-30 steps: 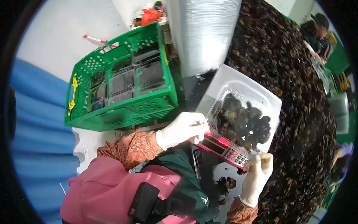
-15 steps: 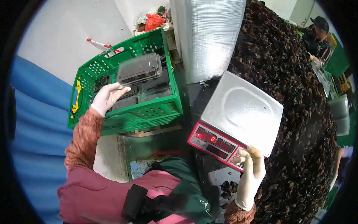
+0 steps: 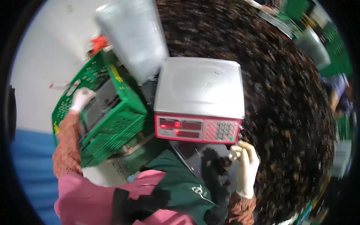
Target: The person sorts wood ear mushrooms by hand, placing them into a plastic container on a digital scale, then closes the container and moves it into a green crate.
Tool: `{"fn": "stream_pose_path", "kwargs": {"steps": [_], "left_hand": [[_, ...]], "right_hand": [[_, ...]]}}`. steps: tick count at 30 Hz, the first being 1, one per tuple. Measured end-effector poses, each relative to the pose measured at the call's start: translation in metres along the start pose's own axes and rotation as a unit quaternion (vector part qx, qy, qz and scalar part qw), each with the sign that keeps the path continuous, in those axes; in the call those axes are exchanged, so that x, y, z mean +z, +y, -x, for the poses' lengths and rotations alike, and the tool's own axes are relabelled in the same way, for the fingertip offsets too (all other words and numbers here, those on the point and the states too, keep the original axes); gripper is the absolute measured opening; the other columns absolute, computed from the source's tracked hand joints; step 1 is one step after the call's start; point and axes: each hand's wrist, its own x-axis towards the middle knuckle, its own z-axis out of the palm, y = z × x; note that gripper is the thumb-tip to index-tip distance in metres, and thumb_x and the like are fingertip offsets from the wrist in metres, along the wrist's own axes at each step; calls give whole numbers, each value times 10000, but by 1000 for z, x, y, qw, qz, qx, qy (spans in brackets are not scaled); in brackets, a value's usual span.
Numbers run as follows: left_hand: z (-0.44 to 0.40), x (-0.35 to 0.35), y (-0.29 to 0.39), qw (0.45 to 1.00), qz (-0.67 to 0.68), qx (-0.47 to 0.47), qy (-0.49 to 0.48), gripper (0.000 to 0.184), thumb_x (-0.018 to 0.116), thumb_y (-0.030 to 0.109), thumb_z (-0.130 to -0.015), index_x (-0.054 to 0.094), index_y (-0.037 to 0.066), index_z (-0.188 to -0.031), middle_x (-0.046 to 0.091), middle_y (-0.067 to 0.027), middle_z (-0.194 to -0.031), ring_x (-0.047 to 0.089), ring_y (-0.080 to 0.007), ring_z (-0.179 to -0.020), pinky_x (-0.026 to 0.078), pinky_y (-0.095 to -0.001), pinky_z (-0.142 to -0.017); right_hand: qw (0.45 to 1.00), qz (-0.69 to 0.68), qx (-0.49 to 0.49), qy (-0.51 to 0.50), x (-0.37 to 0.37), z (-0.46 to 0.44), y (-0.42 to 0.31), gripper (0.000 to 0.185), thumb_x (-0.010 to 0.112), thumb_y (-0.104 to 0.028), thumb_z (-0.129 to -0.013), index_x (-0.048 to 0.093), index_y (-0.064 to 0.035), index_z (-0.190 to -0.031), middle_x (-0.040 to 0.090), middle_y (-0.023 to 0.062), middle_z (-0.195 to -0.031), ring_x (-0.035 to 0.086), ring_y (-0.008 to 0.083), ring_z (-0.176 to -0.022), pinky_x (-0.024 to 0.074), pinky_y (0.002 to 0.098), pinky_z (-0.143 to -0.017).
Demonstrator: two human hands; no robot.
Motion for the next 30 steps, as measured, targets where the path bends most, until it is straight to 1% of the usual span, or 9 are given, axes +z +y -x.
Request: {"fn": "stream_pose_path", "kwargs": {"steps": [1,3,5,9,17,23,25,27,30], "left_hand": [[-11,-26,17,969,218,29,114,449,731,310,-949,699,-22,-1249,741,-148,-1170,689,-242,-1136,538,-413,-980],[-36,-59,48,925,299,95,213,443,723,307,-956,695,-23,-1249,736,-152,-1176,683,-244,-1140,536,-418,-980],[-64,-70,69,940,241,125,206,437,715,305,-962,692,-25,-1248,730,-155,-1182,677,-246,-1144,535,-422,-979],[-104,-18,80,989,56,113,79,426,699,300,-975,684,-27,-1247,719,-162,-1193,666,-249,-1152,532,-432,-978],[-128,27,75,995,-16,90,30,405,667,291,-1001,670,-32,-1246,697,-176,-1215,644,-256,-1167,526,-450,-976],[-130,22,77,995,-26,88,45,390,643,284,-1021,658,-36,-1244,681,-186,-1232,627,-262,-1178,522,-464,-974],[-128,14,87,992,-26,104,74,386,635,281,-1027,655,-37,-1244,675,-189,-1238,621,-264,-1182,520,-469,-973],[-120,-3,108,978,-4,153,145,381,627,279,-1034,651,-38,-1243,670,-193,-1243,615,-265,-1186,519,-474,-973],[-82,-35,180,927,71,278,243,374,615,275,-1043,646,-40,-1243,662,-198,-1252,607,-268,-1192,517,-481,-972]], "right_hand": [[1000,-5,3,22,-12,5,5,236,476,-60,-1063,622,38,-1219,727,103,-982,648,126,-767,520,273,-736],[998,3,-10,55,-30,7,9,244,482,-88,-1071,630,31,-1225,729,101,-981,648,121,-762,516,270,-730],[994,9,-14,108,-45,16,5,258,485,-107,-1075,627,34,-1238,731,102,-999,653,125,-762,511,271,-720],[977,-42,-77,195,-72,48,6,272,498,-140,-1084,626,32,-1252,732,117,-1031,667,139,-795,517,283,-766],[951,-84,-52,292,-137,120,68,366,559,-267,-1083,627,29,-1287,735,134,-1087,678,158,-837,514,296,-780],[957,-83,-14,278,-111,113,80,337,561,-227,-1073,641,23,-1284,742,122,-1091,684,138,-838,533,280,-796],[964,10,5,267,-94,107,72,307,542,-186,-1069,648,17,-1273,750,109,-1075,688,133,-848,536,274,-808],[974,42,12,223,-81,101,72,273,581,-143,-1035,658,0,-1254,759,105,-1058,695,145,-852,545,292,-795],[958,219,-44,181,-59,90,85,284,637,-154,-982,658,-25,-1234,722,151,-1019,698,231,-827,559,352,-781]]}}
